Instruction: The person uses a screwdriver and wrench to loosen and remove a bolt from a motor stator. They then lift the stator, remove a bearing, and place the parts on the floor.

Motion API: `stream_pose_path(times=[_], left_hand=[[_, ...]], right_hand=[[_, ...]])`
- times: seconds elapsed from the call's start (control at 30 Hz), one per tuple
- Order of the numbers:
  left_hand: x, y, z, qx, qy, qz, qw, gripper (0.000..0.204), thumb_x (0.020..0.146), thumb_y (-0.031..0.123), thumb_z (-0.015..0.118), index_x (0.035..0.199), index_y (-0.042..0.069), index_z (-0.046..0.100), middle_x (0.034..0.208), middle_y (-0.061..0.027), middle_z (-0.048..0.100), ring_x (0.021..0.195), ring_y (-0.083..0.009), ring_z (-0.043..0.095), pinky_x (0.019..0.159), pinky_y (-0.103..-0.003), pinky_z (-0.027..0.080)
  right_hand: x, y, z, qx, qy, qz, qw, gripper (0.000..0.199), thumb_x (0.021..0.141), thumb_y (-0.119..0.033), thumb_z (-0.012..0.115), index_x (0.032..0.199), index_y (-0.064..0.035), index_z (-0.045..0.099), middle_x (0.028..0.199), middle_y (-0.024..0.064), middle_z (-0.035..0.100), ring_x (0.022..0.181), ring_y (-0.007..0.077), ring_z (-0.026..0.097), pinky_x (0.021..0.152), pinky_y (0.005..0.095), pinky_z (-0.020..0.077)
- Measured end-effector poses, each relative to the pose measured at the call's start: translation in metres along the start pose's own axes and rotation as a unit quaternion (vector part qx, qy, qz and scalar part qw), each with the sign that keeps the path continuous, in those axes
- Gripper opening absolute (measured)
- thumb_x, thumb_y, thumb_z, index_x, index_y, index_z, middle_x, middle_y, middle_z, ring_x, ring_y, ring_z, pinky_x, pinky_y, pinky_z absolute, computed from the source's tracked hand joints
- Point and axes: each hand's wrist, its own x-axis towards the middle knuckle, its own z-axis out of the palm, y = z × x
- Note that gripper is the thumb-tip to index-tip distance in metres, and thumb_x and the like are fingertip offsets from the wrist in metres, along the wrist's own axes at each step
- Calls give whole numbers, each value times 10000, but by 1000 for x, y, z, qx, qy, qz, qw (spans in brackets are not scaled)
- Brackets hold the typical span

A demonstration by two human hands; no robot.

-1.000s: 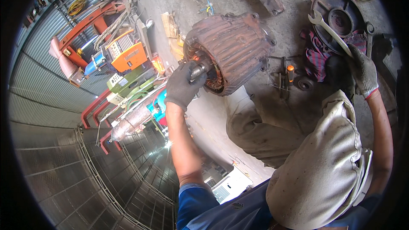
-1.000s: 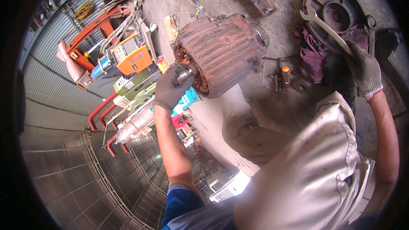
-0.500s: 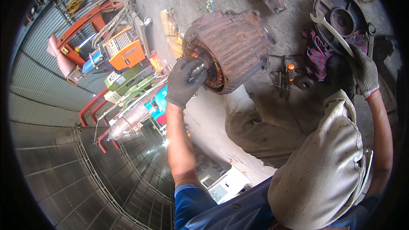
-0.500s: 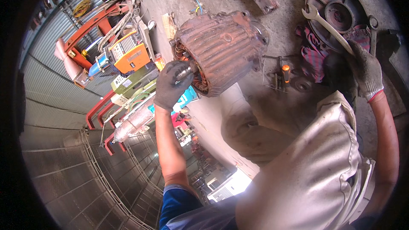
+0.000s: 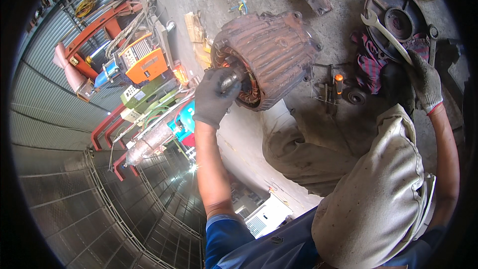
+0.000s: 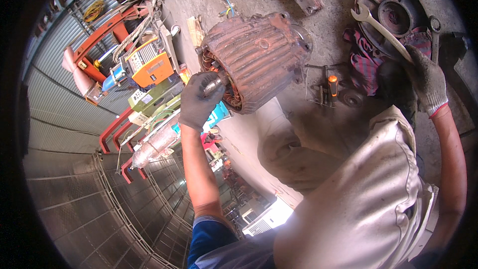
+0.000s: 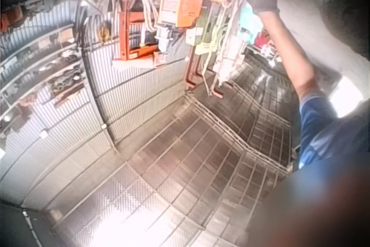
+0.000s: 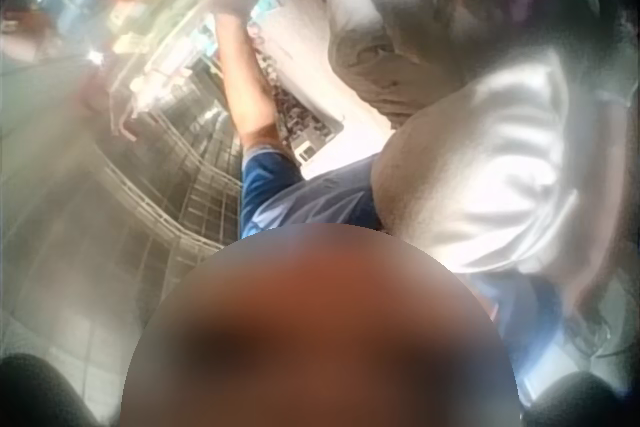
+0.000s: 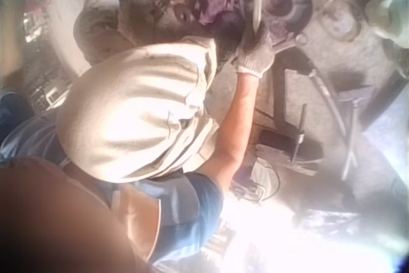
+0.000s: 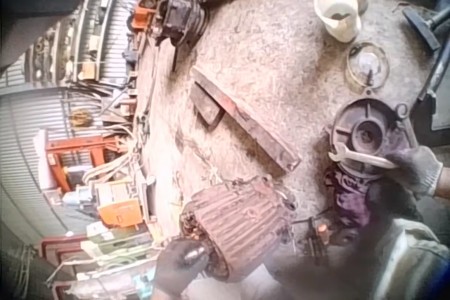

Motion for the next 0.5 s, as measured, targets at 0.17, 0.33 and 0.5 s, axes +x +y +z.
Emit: stream_pose_path(times=[0.17,0.33,0.5], left_hand=[[1,0,5,-21,28,39,999,319,833,165,794,1076,-9,684,1042,-138,692,910,-221,702,818,-318,553],[8,8,15,-202,42,-218,954,274,906,228,726,1009,-24,690,810,-123,686,720,-228,697,647,-343,545],[24,11,4,-141,-5,-341,930,317,954,269,660,969,-47,682,639,-71,632,606,-246,675,575,-365,520]], right_hand=[[0,2,2,1,10,-3,1000,390,914,-196,667,1290,-99,637,1111,185,701,987,387,679,811,446,556],[-1,1,1,0,-3,5,1000,398,910,-188,667,1297,-100,636,1127,188,697,1005,391,674,819,448,555],[-1,4,1,-4,-1,-6,1000,405,904,-188,668,1300,-106,637,1144,190,693,1024,389,670,831,449,552]])
